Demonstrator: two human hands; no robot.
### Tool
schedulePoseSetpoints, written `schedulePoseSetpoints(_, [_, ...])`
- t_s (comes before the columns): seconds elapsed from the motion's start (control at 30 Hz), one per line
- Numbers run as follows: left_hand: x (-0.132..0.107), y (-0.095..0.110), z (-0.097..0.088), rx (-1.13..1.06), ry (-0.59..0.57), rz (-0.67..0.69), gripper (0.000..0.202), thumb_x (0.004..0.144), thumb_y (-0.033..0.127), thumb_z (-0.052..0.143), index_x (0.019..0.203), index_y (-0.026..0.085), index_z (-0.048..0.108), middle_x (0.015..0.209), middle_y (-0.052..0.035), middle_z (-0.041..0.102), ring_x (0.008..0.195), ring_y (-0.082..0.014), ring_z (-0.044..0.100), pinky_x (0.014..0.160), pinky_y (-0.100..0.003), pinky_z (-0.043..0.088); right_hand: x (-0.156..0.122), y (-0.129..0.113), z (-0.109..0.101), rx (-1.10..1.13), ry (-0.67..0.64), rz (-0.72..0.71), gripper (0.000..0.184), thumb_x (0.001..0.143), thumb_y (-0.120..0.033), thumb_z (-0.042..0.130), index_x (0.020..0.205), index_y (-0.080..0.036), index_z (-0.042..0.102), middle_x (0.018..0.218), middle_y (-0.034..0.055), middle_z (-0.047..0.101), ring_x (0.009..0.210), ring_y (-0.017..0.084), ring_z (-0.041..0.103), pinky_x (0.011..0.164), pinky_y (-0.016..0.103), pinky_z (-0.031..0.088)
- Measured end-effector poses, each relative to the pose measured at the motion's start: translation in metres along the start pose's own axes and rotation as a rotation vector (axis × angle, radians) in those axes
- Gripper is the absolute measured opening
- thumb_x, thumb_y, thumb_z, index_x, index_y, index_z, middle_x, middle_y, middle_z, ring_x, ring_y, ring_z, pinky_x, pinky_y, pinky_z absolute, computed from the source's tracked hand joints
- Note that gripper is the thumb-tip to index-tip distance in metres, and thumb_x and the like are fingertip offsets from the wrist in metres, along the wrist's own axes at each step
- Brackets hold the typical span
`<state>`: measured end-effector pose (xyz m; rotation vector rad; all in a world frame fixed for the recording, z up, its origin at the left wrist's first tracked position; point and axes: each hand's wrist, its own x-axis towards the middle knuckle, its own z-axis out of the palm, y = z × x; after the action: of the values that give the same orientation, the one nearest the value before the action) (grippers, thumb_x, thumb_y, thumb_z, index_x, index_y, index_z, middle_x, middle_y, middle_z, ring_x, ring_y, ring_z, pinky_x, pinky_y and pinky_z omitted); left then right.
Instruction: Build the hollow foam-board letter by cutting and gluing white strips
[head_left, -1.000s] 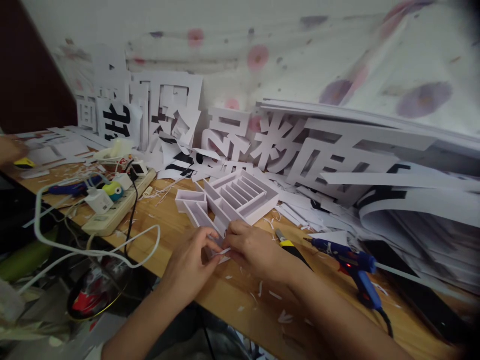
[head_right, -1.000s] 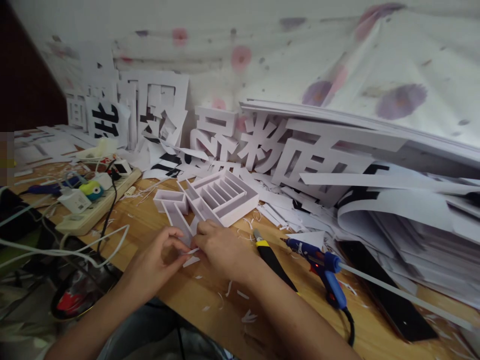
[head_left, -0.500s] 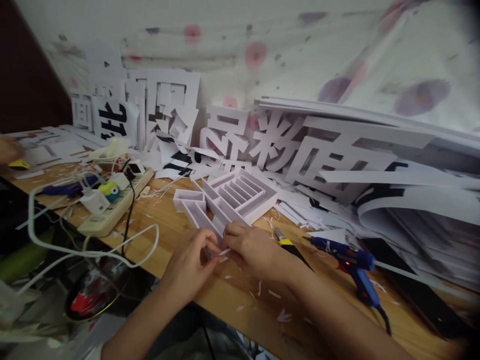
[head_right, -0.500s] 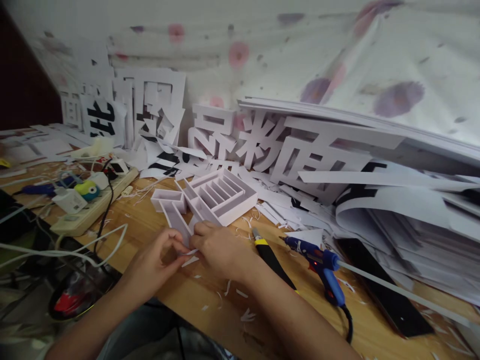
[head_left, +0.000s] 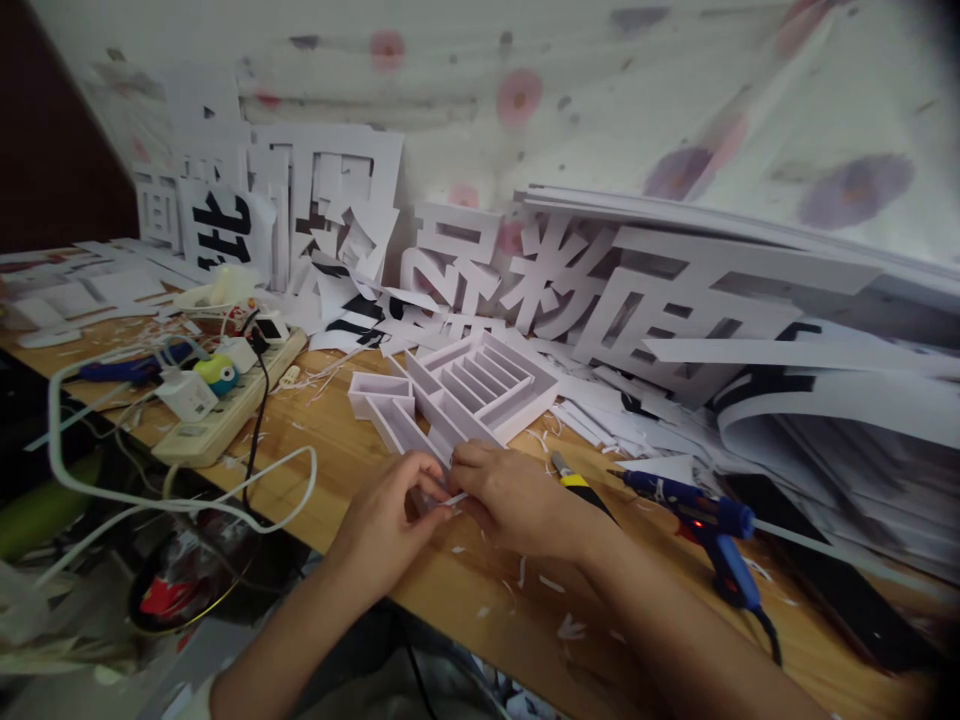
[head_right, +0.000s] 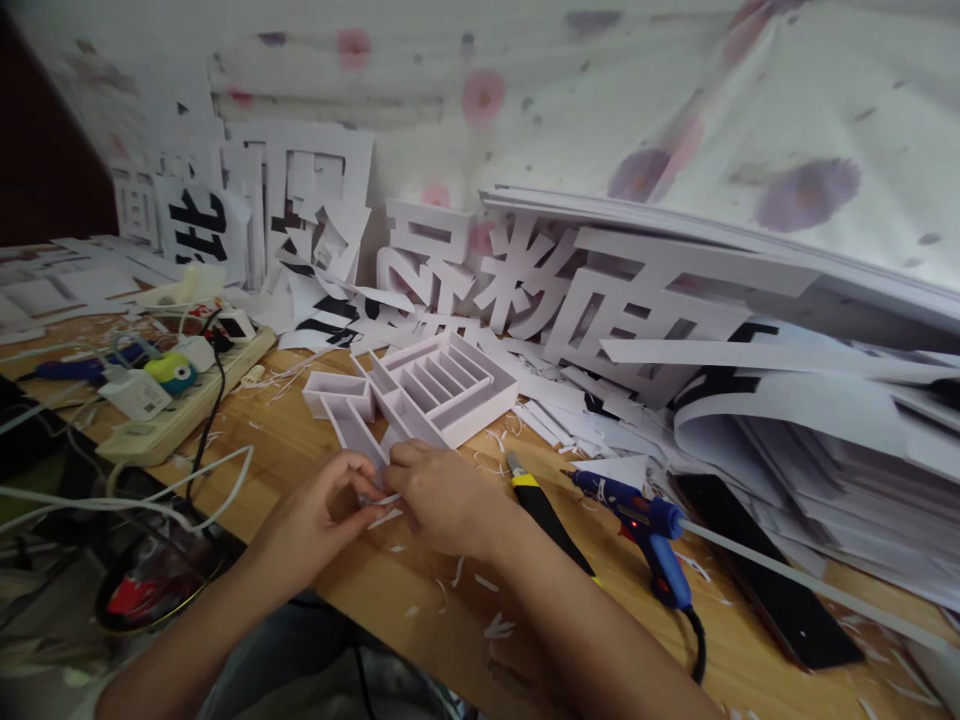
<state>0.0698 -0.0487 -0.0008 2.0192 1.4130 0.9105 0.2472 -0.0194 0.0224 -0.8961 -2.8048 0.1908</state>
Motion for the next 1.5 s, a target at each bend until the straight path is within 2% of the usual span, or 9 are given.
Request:
schedulePoseSetpoints(0.43, [0.002,0.0,0.0,0.007,-0.015,-0.013,0.022,0.073,0.011,0.062,0.089,0.024,0.054,0.079,0.0037,0.064,0.082,-0.0193,0.062,0.074,-0.031,0.044,0.0,0.0,0.003,0.12,-0.011,0.035,0.026,0.074,-0.003,0.047,0.095,-0.015,0.057,0.089,0.0049,0.052,0.081,0.017,0.051,0.072,0.029,0.043])
schedulePoseSetpoints(0.57, [0.0,-0.004,-0.001,0.014,-0.027,0.026,0.024,0.073,0.01,0.061,0.091,0.024,0.053,0.081,0.0033,0.064,0.084,-0.0187,0.061,0.077,-0.031,0.043,0.0,-0.001,0.005,0.116,-0.011,0.045,0.026,0.075,-0.004,0.047,0.097,-0.014,0.057,0.09,0.0054,0.052,0.083,0.018,0.051,0.073,0.03,0.043])
schedulePoseSetpoints(0.77, [-0.001,-0.012,-0.01,-0.048,-0.131,0.047,0.025,0.08,0.019,0.059,0.104,0.025,0.053,0.091,0.0019,0.069,0.094,-0.0185,0.062,0.085,-0.032,0.042,-0.001,-0.002,0.003,0.138,-0.019,0.051,0.022,0.078,-0.006,0.047,0.096,-0.014,0.057,0.092,0.006,0.052,0.082,0.017,0.051,0.073,0.029,0.043])
schedulePoseSetpoints(0.9, [0.001,-0.014,-0.016,-0.141,-0.197,0.018,0.025,0.084,0.022,0.053,0.109,0.024,0.055,0.103,-0.002,0.069,0.095,-0.0182,0.064,0.084,-0.031,0.046,0.0,-0.003,0.002,0.136,-0.026,0.058,0.026,0.076,-0.005,0.046,0.099,-0.013,0.058,0.091,0.0065,0.052,0.082,0.018,0.051,0.072,0.03,0.043])
schedulePoseSetpoints(1.27, [0.008,-0.016,-0.012,-0.252,-0.182,-0.083,0.024,0.075,0.021,0.058,0.099,0.02,0.062,0.092,-0.0057,0.073,0.088,-0.0226,0.067,0.083,-0.037,0.048,0.0,-0.002,0.007,0.107,-0.023,0.062,0.027,0.076,-0.005,0.046,0.1,-0.013,0.057,0.093,0.0066,0.051,0.084,0.018,0.051,0.072,0.03,0.044])
schedulePoseSetpoints(1.43, [0.009,-0.012,-0.014,-0.197,-0.169,-0.109,0.024,0.073,0.019,0.06,0.096,0.02,0.064,0.085,-0.0046,0.074,0.085,-0.0227,0.068,0.083,-0.037,0.048,-0.005,-0.002,0.0,0.188,-0.017,0.073,0.036,0.071,0.0,0.043,0.102,-0.017,0.05,0.096,0.0059,0.053,0.084,0.017,0.051,0.072,0.029,0.042])
schedulePoseSetpoints(1.5, [0.009,-0.011,-0.014,-0.208,-0.173,-0.114,0.026,0.072,0.019,0.06,0.098,0.019,0.064,0.085,-0.0046,0.074,0.084,-0.0222,0.068,0.082,-0.036,0.048,-0.008,-0.002,-0.006,0.244,0.018,0.119,0.034,0.072,-0.002,0.043,0.101,-0.018,0.046,0.092,0.0039,0.055,0.079,0.016,0.052,0.068,0.027,0.041])
